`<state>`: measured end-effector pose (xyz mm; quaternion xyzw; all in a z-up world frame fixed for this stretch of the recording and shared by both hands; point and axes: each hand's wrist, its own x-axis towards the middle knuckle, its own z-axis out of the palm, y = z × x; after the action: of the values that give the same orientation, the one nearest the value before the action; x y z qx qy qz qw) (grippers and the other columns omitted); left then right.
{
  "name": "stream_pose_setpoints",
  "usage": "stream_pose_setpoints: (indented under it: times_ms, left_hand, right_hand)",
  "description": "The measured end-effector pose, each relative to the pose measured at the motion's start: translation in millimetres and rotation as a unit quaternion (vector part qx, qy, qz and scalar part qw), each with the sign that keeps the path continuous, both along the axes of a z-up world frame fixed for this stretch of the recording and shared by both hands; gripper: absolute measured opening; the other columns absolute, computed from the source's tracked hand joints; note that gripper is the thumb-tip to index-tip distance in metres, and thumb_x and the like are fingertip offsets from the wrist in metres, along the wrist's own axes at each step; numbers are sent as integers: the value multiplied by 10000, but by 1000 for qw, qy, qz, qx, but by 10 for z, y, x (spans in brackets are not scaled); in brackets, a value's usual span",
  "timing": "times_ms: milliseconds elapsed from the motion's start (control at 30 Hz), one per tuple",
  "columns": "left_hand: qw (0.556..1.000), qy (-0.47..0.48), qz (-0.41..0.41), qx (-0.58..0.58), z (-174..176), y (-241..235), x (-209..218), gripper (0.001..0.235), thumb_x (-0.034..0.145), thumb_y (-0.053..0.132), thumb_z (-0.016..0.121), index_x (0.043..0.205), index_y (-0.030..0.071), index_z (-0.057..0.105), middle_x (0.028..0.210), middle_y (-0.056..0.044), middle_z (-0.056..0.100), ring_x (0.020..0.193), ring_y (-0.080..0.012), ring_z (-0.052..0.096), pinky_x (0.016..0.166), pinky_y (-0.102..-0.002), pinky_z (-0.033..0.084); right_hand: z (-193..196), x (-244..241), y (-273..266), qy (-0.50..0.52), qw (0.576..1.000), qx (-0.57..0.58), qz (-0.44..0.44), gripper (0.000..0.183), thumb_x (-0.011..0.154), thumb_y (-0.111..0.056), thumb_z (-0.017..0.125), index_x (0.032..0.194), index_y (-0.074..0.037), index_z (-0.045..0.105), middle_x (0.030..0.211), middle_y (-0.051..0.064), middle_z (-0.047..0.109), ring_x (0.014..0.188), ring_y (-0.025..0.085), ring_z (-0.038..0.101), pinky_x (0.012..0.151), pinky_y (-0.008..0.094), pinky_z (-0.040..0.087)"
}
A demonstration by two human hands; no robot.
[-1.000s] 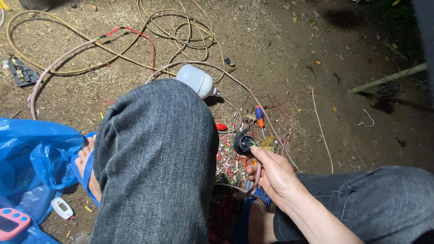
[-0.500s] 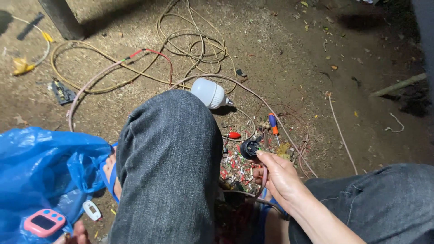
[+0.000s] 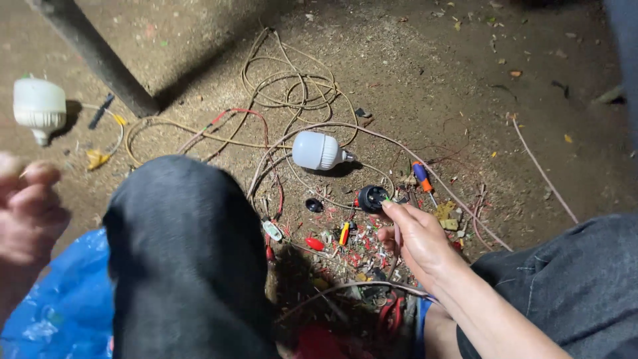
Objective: The person sits on the ground and works on a small black electrical component, stripping and twisting wires, and inserting them into terminals. They handle multiple wires and tools scattered around, including pliers and a screwdriver, while assembling the component.
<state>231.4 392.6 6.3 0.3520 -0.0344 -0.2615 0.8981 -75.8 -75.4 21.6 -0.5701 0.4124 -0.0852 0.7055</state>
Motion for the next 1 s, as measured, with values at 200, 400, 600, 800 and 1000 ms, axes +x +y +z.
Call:
stream_pose_setpoints:
  times_ms: [200,400,600,800,1000]
  left_hand:
    - [980,-145,-20,132,1582,-1927,-1198,131,983,111,640,1066,23,688,930,-118,746,681,-104,623,609,-220,521]
    - [934,-185,-96,291,963,-3247,-1517,132,923,45,708,1005,-36,771,716,-170,700,586,-213,676,587,-342,603]
    - [921,-139,-92,351,435,-3475,-1762,219,882,35,768,1088,-35,781,830,-234,770,663,-214,729,608,-311,640]
    - [951,-70,-43,298,237,-3486,-1787,353,844,6,812,1163,-85,689,877,-224,760,695,-205,710,635,-298,633]
    - [925,-137,-21,354,502,-3437,-1867,292,849,33,830,1122,0,731,879,-163,796,762,-166,729,694,-294,635]
  right_hand:
    - [206,83,7,-46,998,-51,-2,234,1044,-199,587,1117,-1,688,857,73,608,702,146,581,633,276,425]
    - [-142,164,-122,-4,991,-135,-15,328,1000,-277,649,1119,23,706,865,160,681,668,223,667,647,342,541]
    - [-55,218,-48,57,986,-147,-48,462,996,-366,709,1288,-9,686,1034,193,708,730,266,715,770,409,587]
    - [35,319,87,48,989,-130,-44,396,1012,-301,682,1256,10,704,948,128,696,716,202,690,713,340,562]
    - [58,363,159,81,985,-152,-19,357,1048,-271,640,1290,-13,693,1061,179,695,941,281,690,915,417,498]
